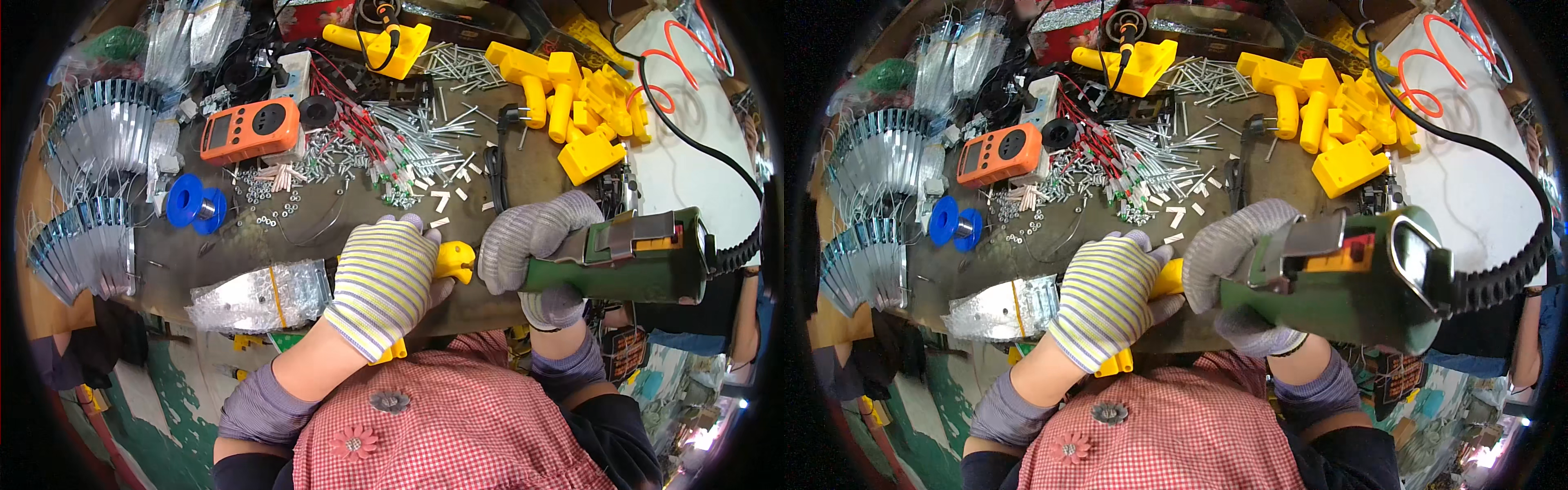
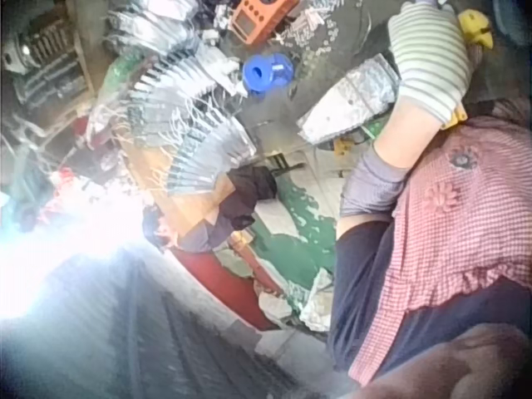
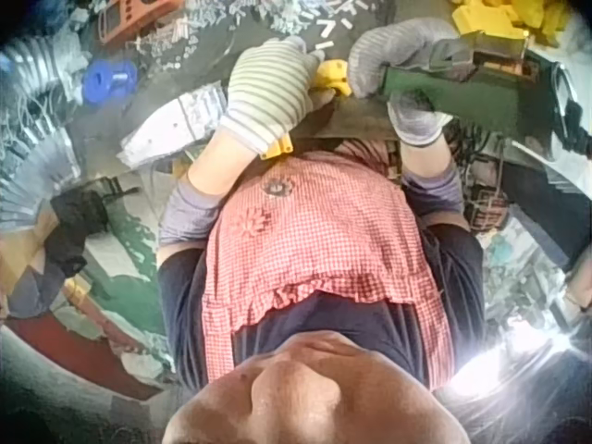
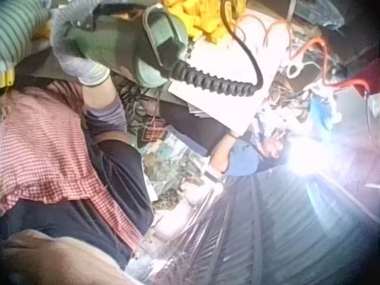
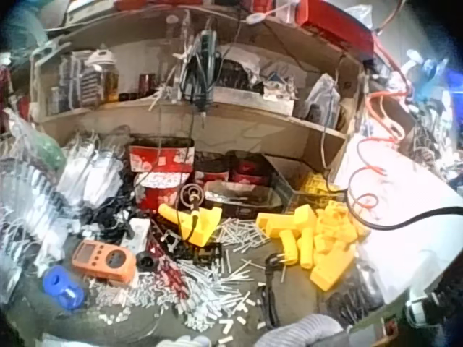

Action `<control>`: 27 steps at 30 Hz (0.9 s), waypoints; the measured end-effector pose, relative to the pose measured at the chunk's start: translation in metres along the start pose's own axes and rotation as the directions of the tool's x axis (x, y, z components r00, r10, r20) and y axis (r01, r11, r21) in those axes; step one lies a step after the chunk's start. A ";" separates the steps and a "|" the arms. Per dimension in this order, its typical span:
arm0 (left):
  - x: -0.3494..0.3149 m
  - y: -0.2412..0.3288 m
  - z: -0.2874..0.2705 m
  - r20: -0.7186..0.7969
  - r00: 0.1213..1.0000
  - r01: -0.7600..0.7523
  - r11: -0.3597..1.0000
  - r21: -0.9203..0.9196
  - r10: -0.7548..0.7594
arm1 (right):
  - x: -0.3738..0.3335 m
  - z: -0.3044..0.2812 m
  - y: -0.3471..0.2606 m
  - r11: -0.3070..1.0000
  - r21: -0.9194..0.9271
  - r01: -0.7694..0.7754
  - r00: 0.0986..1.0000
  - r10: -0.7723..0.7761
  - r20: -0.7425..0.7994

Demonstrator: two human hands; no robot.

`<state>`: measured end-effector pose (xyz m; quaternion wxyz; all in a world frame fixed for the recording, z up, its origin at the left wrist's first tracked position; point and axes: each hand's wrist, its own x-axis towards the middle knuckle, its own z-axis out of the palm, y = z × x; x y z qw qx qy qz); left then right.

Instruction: Solder wires and assemble internal components into a yellow plastic housing for a handheld electronic device.

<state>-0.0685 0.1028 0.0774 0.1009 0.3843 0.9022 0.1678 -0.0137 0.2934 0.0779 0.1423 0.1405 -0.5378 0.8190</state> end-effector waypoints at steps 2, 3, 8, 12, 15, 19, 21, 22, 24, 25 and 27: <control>0.000 0.000 0.001 -0.006 1.000 0.005 1.000 -0.007 -0.005 | 0.001 0.011 -0.005 0.994 -0.105 -0.008 1.000 0.005 -0.028; 0.001 0.001 0.001 -0.007 1.000 0.007 1.000 -0.006 -0.008 | 0.001 0.017 -0.007 0.987 -0.158 -0.010 0.999 0.002 -0.053; 0.002 0.000 0.003 0.002 1.000 0.005 1.000 0.019 -0.005 | 0.017 0.016 -0.015 0.847 -0.518 0.119 0.993 -0.114 0.042; 0.001 0.000 0.002 -0.012 1.000 -0.007 1.000 0.027 0.007 | 0.026 0.016 -0.014 0.998 -0.037 0.060 0.995 -0.057 0.078; 0.005 0.000 0.002 -0.007 1.000 -0.004 1.000 0.026 0.005 | 0.026 0.011 0.001 0.978 -0.192 0.078 0.996 -0.083 -0.015; 0.002 0.000 0.005 -0.044 0.999 0.008 1.000 0.017 -0.008 | 0.031 0.012 -0.002 0.976 -0.203 0.080 0.997 -0.083 -0.006; 0.001 0.000 0.004 -0.025 0.999 0.024 1.000 -0.004 -0.024 | 0.040 0.012 0.001 0.984 -0.138 0.116 0.987 -0.099 0.123; 0.002 0.000 0.002 -0.027 0.999 0.024 1.000 -0.004 -0.025 | 0.041 0.012 0.001 0.984 -0.138 0.117 0.987 -0.100 0.125; 0.004 0.001 0.000 0.034 0.999 0.036 0.999 0.025 -0.037 | 0.042 0.012 0.003 0.983 -0.143 0.112 0.990 -0.097 0.106; 0.004 0.001 0.001 0.034 0.999 0.037 0.999 0.024 -0.037 | 0.041 0.012 0.004 0.983 -0.146 0.108 0.991 -0.094 0.096; 0.003 0.001 0.005 -0.046 0.999 0.009 0.999 0.037 -0.007 | 0.040 0.013 0.005 0.983 -0.151 0.103 0.993 -0.092 0.078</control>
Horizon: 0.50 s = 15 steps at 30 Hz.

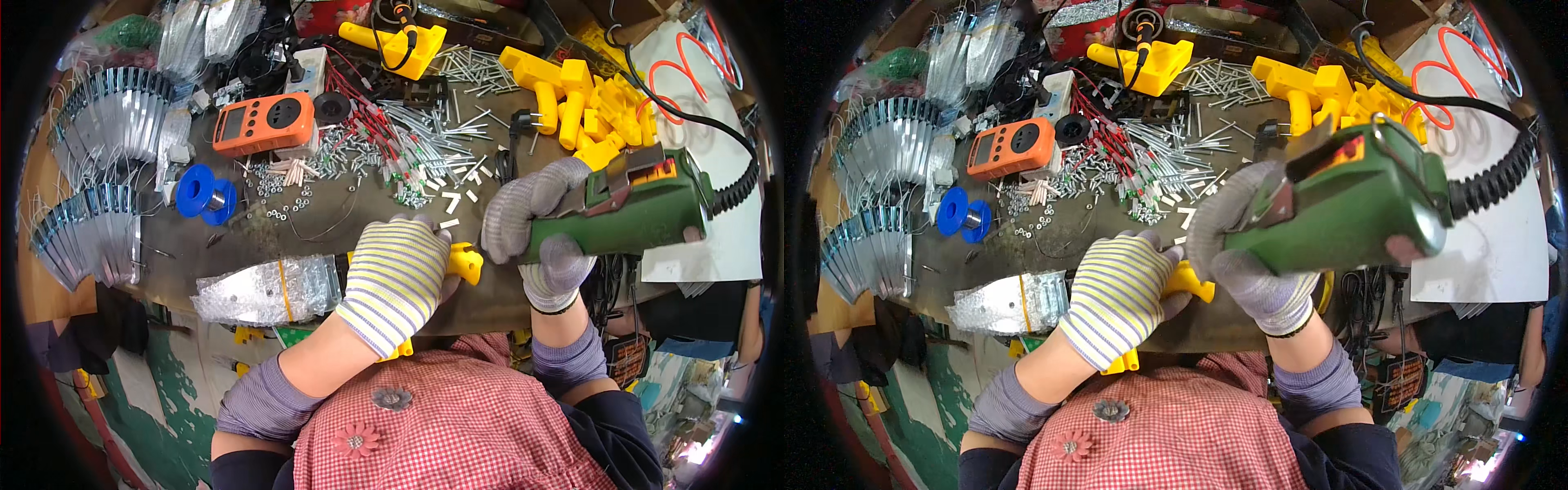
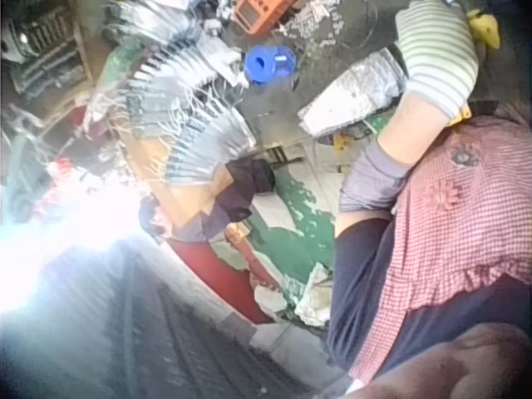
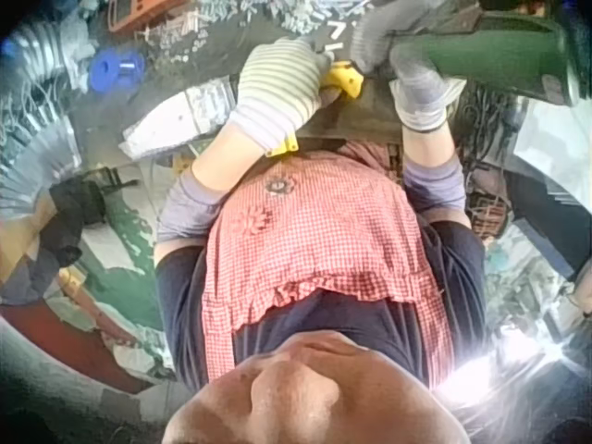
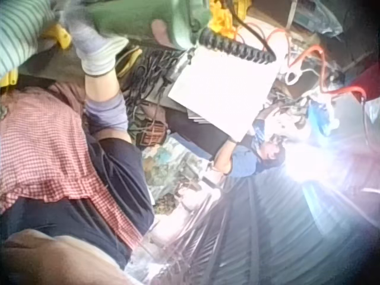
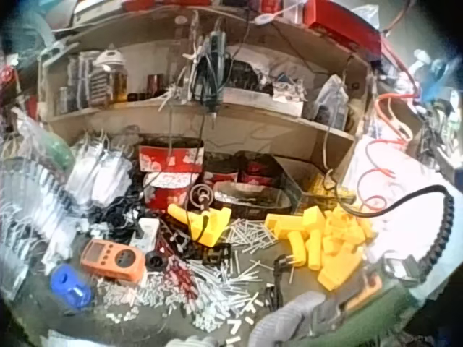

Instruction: Solder wires and assemble internal components into a yellow plastic housing for a handheld electronic device.

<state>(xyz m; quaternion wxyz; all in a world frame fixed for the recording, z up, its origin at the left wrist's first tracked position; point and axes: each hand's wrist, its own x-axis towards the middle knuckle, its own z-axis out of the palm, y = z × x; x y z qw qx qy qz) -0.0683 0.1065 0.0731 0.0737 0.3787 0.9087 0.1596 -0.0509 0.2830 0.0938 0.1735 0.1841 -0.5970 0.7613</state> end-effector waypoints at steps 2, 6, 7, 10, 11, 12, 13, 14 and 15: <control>0.000 0.000 0.004 -0.027 0.999 -0.017 1.000 0.013 0.017 | -0.005 0.002 -0.003 0.998 0.052 -0.022 0.999 0.024 -0.037; 0.009 0.009 -0.013 0.130 0.991 0.028 0.999 0.046 -0.034 | -0.006 0.006 -0.008 0.997 -0.062 -0.051 0.996 0.046 -0.079; 0.013 0.007 -0.018 0.233 0.969 0.075 0.996 0.048 -0.084 | -0.004 0.006 -0.008 0.988 -0.144 -0.061 0.995 0.050 -0.082; 0.024 -0.010 -0.012 -0.018 1.000 -0.019 0.998 -0.058 0.018 | 0.000 0.010 -0.020 0.816 -0.575 0.065 0.998 -0.059 0.029; 0.021 -0.013 -0.009 -0.200 0.976 -0.096 0.994 -0.043 0.086 | 0.001 0.019 -0.028 0.819 -0.569 0.075 0.997 -0.055 0.052; 0.020 -0.012 -0.008 -0.229 0.965 -0.134 0.991 -0.022 0.126 | -0.001 0.034 -0.041 0.899 -0.434 0.053 0.997 -0.020 0.081; 0.016 -0.009 -0.013 -0.235 0.965 -0.125 0.992 -0.030 0.114 | -0.003 0.044 -0.048 0.958 -0.286 0.023 0.994 0.009 0.110; 0.012 -0.005 -0.020 -0.052 0.996 -0.072 0.995 -0.064 0.069 | -0.012 0.047 -0.053 0.921 -0.378 -0.095 0.992 0.121 0.045; 0.010 -0.005 -0.027 0.126 0.992 -0.020 0.996 -0.085 0.031 | -0.009 0.049 -0.043 0.914 -0.406 0.012 1.000 -0.019 -0.013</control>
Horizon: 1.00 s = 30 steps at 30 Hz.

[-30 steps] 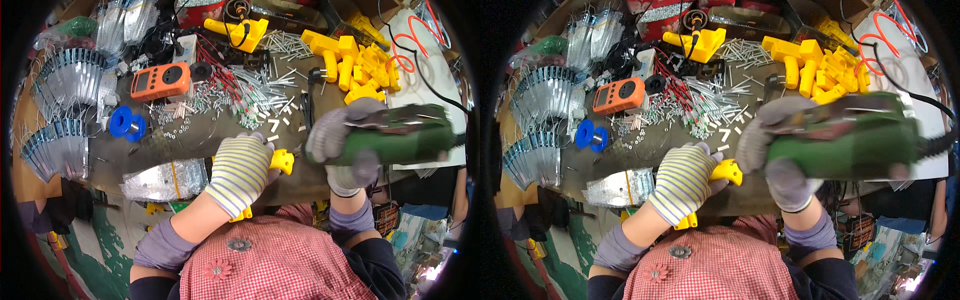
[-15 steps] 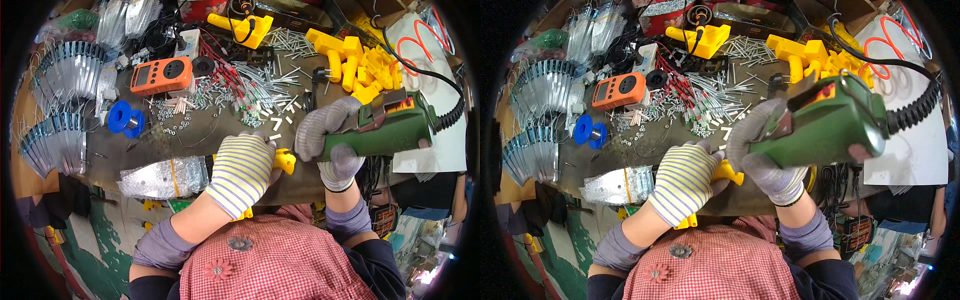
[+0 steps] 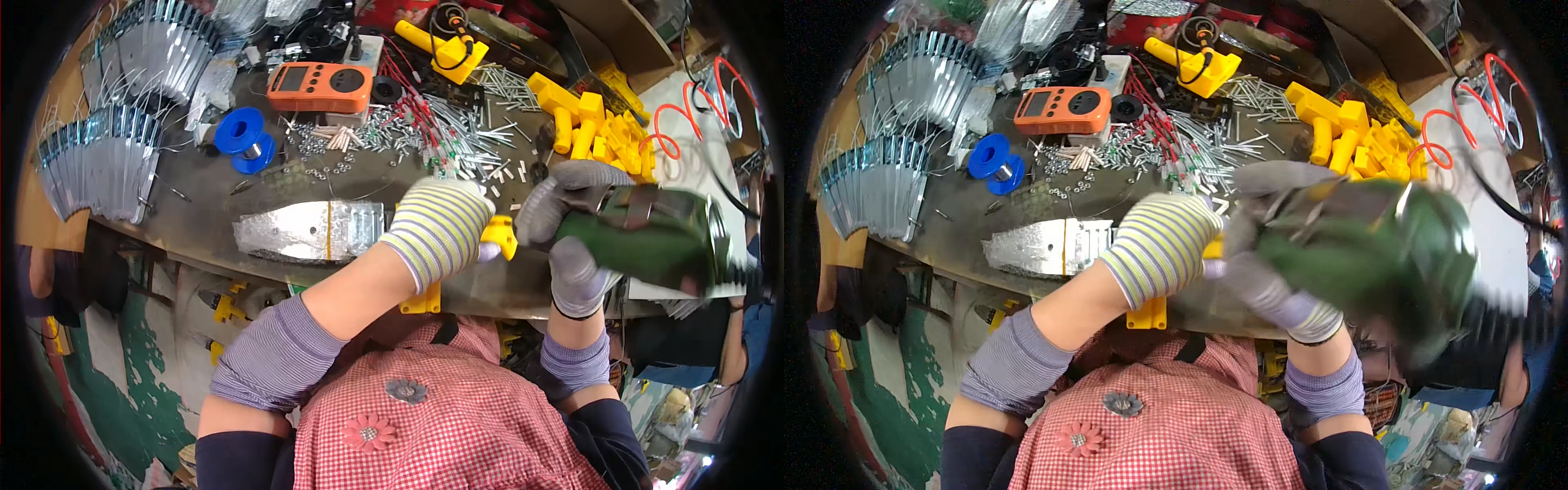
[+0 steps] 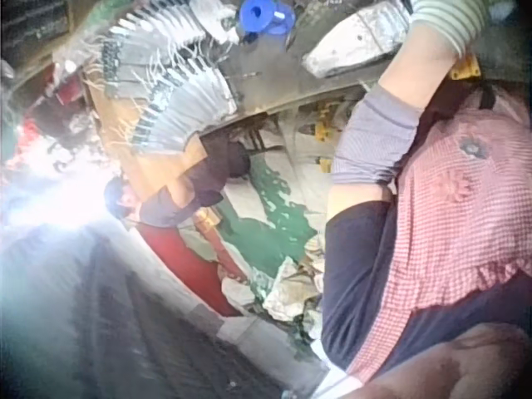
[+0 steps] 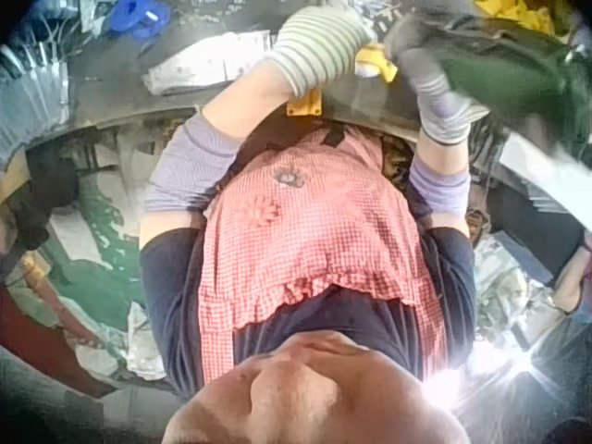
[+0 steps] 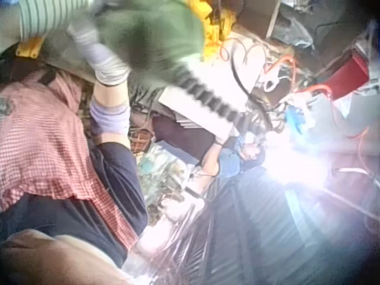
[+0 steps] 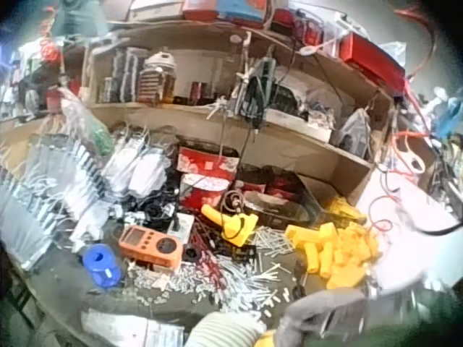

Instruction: Solder wires and assemble internal components into a yellow plastic housing for a handheld electronic device.

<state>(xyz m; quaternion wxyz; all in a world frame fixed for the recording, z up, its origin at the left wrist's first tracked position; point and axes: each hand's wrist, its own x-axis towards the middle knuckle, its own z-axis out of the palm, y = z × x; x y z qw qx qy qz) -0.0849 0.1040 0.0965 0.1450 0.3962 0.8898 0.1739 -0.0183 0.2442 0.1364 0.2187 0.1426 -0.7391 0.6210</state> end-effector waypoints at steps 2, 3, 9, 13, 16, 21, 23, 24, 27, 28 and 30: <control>0.002 -0.006 0.018 -0.131 0.991 -0.015 0.997 -0.071 0.006 | 0.004 -0.008 0.011 0.990 0.142 0.012 0.999 -0.017 0.033; 0.002 -0.006 0.016 -0.108 0.994 -0.029 0.998 -0.063 0.022 | 0.008 -0.014 0.012 0.992 0.126 0.021 0.994 -0.035 0.107; 0.006 -0.008 0.017 -0.071 0.997 -0.024 0.999 -0.034 0.021 | 0.045 -0.014 0.016 0.964 0.264 0.020 0.991 -0.054 0.123; 0.009 -0.015 0.023 -0.236 0.971 0.003 0.991 -0.137 -0.035 | 0.036 -0.003 0.000 0.830 0.557 0.030 0.924 -0.235 0.301; 0.014 -0.010 0.021 -0.280 0.955 0.060 0.989 -0.136 -0.096 | 0.024 0.015 -0.019 0.820 0.565 -0.095 0.828 -0.250 0.502; 0.019 -0.013 0.025 -0.240 0.958 0.128 0.982 -0.138 -0.158 | 0.011 0.038 -0.021 0.793 0.577 -0.197 0.747 -0.260 0.612; 0.024 -0.012 0.027 -0.234 0.958 0.139 0.982 -0.125 -0.166 | 0.008 0.043 -0.018 0.786 0.585 -0.200 0.764 -0.249 0.596; 0.025 -0.011 0.028 -0.234 0.957 0.143 0.981 -0.128 -0.170 | 0.005 0.046 -0.017 0.780 0.591 -0.206 0.771 -0.242 0.589; 0.023 -0.009 0.032 -0.277 0.952 0.115 0.991 -0.064 -0.128 | -0.003 0.052 -0.012 0.763 0.610 -0.215 0.797 -0.224 0.561; 0.024 -0.010 0.032 -0.277 0.952 0.114 0.991 -0.063 -0.128 | -0.005 0.053 -0.009 0.757 0.617 -0.216 0.806 -0.219 0.550; 0.026 -0.013 0.035 -0.259 0.957 0.114 0.991 -0.071 -0.128 | -0.009 0.055 -0.002 0.744 0.632 -0.217 0.823 -0.208 0.528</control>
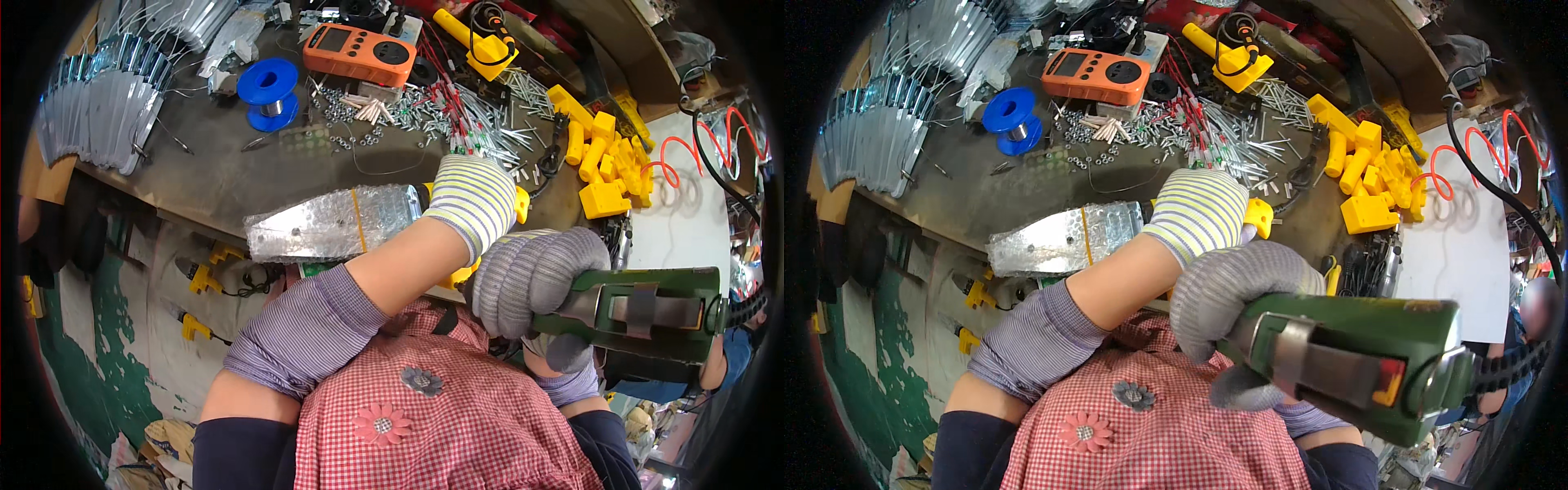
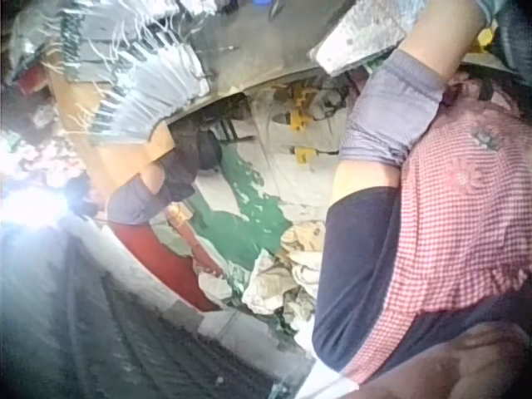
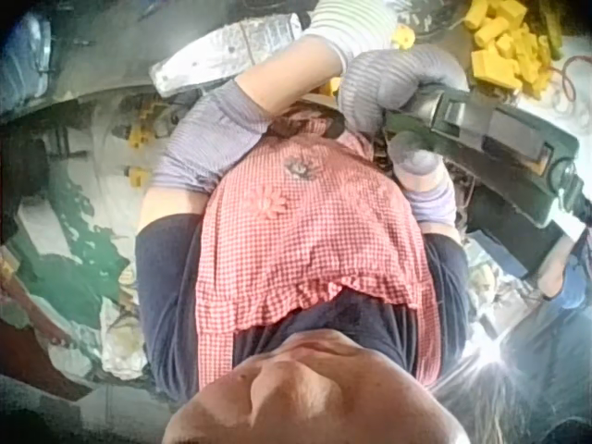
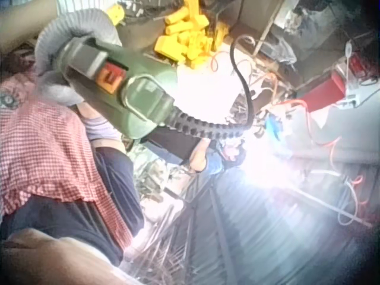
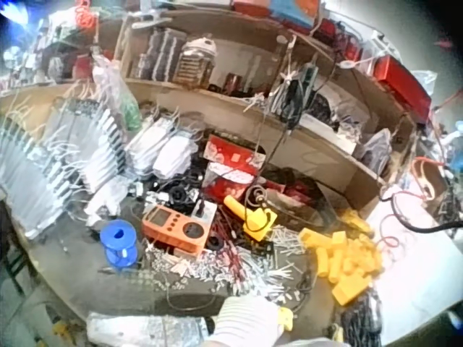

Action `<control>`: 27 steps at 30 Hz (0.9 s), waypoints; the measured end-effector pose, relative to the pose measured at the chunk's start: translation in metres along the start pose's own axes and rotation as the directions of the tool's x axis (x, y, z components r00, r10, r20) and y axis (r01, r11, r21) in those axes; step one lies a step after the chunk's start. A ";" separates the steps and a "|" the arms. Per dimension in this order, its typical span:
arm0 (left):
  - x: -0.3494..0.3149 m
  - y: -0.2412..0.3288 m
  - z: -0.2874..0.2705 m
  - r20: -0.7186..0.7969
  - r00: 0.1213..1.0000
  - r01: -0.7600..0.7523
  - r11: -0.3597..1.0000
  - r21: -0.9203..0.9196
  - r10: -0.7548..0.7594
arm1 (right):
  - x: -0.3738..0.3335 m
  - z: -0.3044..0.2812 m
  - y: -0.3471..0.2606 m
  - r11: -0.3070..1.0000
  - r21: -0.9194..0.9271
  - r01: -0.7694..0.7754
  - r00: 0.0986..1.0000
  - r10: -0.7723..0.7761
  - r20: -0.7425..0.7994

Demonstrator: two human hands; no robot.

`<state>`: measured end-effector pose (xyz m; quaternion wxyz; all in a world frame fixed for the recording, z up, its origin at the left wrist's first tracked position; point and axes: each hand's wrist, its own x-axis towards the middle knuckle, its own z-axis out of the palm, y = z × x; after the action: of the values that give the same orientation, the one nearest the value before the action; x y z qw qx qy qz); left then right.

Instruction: Solder wires and assemble internal components into a yellow plastic housing for a handheld electronic device.

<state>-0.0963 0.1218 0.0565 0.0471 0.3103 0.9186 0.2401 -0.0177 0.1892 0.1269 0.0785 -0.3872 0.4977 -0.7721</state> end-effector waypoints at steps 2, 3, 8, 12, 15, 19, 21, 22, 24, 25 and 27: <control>0.001 0.001 -0.005 0.023 1.000 0.006 1.000 -0.003 -0.006 | -0.002 -0.002 0.005 1.000 0.012 0.007 0.999 -0.007 -0.032; 0.000 0.003 -0.008 0.032 0.999 0.012 1.000 0.005 -0.013 | -0.004 -0.001 0.006 1.000 0.017 0.014 0.999 -0.013 -0.050; 0.001 0.003 -0.005 -0.004 1.000 0.030 0.999 -0.027 -0.030 | -0.011 0.003 0.000 0.998 0.040 0.041 0.993 -0.036 -0.117; -0.004 0.002 0.000 -0.081 0.996 -0.027 0.999 -0.027 0.025 | -0.008 0.002 -0.037 0.921 -0.326 -0.214 0.974 0.176 -0.141; -0.007 0.007 -0.009 -0.055 0.998 -0.040 0.999 0.000 0.040 | 0.003 -0.014 -0.055 0.981 -0.190 0.047 0.999 -0.048 0.002; -0.005 0.007 -0.007 0.033 0.999 0.020 0.999 0.030 -0.021 | -0.018 -0.005 -0.051 0.983 -0.166 -0.079 0.968 0.036 -0.249; -0.005 0.006 -0.004 0.024 0.999 0.027 0.999 0.038 -0.028 | -0.029 -0.002 -0.044 0.973 -0.094 -0.209 0.899 0.154 -0.409; -0.004 0.006 -0.004 0.015 0.999 0.028 0.999 0.045 -0.029 | -0.033 -0.004 -0.040 0.974 -0.091 -0.209 0.898 0.154 -0.413; -0.001 0.008 -0.007 0.088 0.996 0.025 0.999 0.044 -0.029 | -0.044 -0.013 -0.034 0.971 -0.113 -0.211 0.906 0.151 -0.394; -0.002 0.009 -0.009 0.064 0.998 0.013 0.999 0.047 -0.016 | -0.049 -0.018 -0.032 0.969 -0.126 -0.212 0.910 0.149 -0.388; -0.002 0.008 -0.010 0.033 0.999 0.000 0.999 0.047 -0.001 | -0.056 -0.027 -0.028 0.966 -0.149 -0.210 0.920 0.144 -0.364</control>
<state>-0.0926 0.1224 0.0691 0.0552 0.3151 0.9232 0.2132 0.0099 0.2503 0.1161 0.0220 -0.2022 0.6065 -0.7686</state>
